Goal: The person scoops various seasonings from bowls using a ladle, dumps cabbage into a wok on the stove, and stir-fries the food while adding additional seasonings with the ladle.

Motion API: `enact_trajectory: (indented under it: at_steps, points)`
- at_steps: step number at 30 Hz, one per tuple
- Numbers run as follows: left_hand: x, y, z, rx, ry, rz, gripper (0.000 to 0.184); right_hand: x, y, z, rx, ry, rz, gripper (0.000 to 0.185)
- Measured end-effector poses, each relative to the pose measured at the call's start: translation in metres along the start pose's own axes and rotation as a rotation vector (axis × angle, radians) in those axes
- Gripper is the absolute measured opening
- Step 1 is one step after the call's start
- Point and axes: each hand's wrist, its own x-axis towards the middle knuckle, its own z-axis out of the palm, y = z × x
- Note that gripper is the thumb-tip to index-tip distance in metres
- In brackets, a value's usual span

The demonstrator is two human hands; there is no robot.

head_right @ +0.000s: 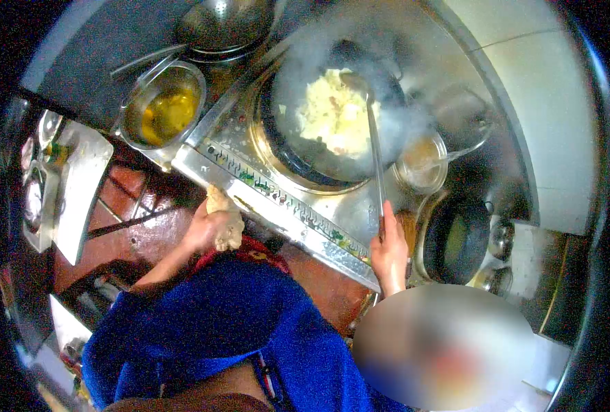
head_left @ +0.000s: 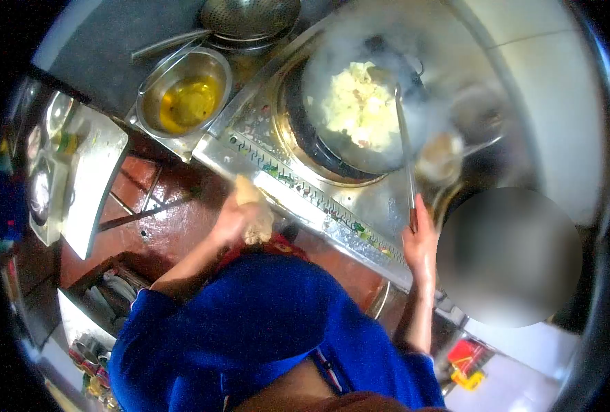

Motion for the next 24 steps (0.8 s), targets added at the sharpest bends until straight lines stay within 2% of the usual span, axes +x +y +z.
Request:
enact_trajectory:
  at_steps: [2, 4, 7, 9, 12, 14, 17, 18, 20, 22, 23, 24]
  points:
    - [-0.003, 0.003, -0.004, -0.095, -0.03, -0.083, 0.031, 0.014, -0.007, 0.023, -0.079, 0.007, 0.016, 0.073]
    - [-0.001, -0.019, -0.016, -0.16, -0.006, -0.088, 0.031, 0.027, -0.007, 0.053, -0.204, -0.008, -0.089, 0.074]
    - [-0.015, -0.029, -0.02, -0.057, 0.101, 0.053, 0.031, 0.034, -0.001, 0.049, -0.248, -0.092, -0.046, 0.074]
    - [-0.037, -0.025, -0.023, -0.031, 0.183, 0.005, 0.03, 0.028, 0.003, 0.028, -0.229, -0.067, -0.087, 0.076]
    - [-0.071, -0.014, -0.003, -0.056, 0.355, 0.0, 0.031, 0.017, 0.027, 0.049, -0.182, 0.065, -0.17, 0.076]
    - [-0.091, -0.037, 0.0, -0.109, 0.441, 0.072, 0.032, 0.027, 0.044, 0.059, -0.257, -0.035, -0.162, 0.074]
    - [-0.132, -0.043, 0.029, -0.151, 0.515, 0.002, 0.032, 0.053, 0.046, 0.035, -0.239, -0.164, -0.101, 0.073]
    - [-0.151, -0.048, 0.039, -0.171, 0.536, -0.035, 0.032, 0.057, 0.063, 0.033, -0.237, -0.034, -0.247, 0.073]
    - [-0.17, -0.083, 0.041, -0.098, 0.567, -0.043, 0.032, 0.051, 0.056, 0.025, -0.234, -0.032, -0.176, 0.07]
    - [-0.196, -0.094, 0.056, -0.04, 0.542, -0.07, 0.031, 0.052, 0.079, 0.047, -0.286, -0.088, -0.185, 0.068]
    - [-0.206, -0.099, 0.073, -0.176, 0.632, 0.017, 0.03, 0.055, 0.089, 0.055, -0.312, -0.11, -0.194, 0.067]
    - [-0.218, -0.101, 0.081, -0.179, 0.645, 0.017, 0.03, 0.058, 0.094, 0.052, -0.284, -0.093, -0.219, 0.067]
